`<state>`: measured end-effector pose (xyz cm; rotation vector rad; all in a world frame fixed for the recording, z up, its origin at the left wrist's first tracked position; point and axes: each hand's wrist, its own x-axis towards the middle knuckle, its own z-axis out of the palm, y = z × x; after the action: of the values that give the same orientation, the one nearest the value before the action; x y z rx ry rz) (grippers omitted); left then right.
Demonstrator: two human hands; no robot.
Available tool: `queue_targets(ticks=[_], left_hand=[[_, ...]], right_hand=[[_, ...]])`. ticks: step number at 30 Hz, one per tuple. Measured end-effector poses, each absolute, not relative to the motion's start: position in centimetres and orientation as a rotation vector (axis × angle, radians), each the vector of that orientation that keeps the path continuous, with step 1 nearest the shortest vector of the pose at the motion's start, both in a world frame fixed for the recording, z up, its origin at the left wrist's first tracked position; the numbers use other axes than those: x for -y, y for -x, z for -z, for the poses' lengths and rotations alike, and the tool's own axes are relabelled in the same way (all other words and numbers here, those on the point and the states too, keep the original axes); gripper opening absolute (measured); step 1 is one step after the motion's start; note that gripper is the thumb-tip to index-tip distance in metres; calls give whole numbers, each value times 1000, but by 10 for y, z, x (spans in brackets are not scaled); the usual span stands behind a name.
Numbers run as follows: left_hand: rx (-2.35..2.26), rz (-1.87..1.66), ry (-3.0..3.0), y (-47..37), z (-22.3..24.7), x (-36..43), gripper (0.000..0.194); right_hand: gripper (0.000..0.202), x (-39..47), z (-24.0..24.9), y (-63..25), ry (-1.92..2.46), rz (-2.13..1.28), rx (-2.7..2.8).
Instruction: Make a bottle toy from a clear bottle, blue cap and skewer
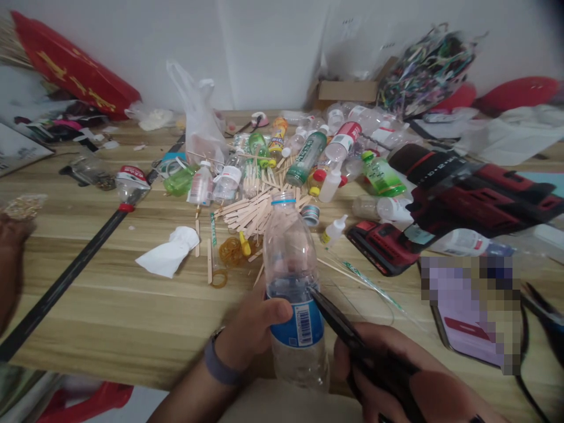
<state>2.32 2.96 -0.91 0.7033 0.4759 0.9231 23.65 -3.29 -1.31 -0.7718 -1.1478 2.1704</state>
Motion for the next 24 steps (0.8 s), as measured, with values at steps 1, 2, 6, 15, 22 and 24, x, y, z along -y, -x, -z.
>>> queue_targets(ticks=[1,2,6,15,22,24], left_hand=[[-470,-922,-700,-23,9,-29,77],[-465,-922,-697,-23,9,-29,77],[-495,-974,-731,-26,8,-29,77],[-586,-977,-747,-25,6,-27,76],[-566,-868,-700,-20,11,-29,70],[-534,-862,-708,-20,11,-29,72]], right_hand=[[91,33,14,-237,739,-2182,1112],[90,33,15,-237,707,-2183,1075],[90,30,11,-230,644,-2183,1024],[86,26,-5,-223,714,-2120,984],[86,29,-5,-231,858,-2104,1054],[84,30,-2,-235,823,-2097,1059]])
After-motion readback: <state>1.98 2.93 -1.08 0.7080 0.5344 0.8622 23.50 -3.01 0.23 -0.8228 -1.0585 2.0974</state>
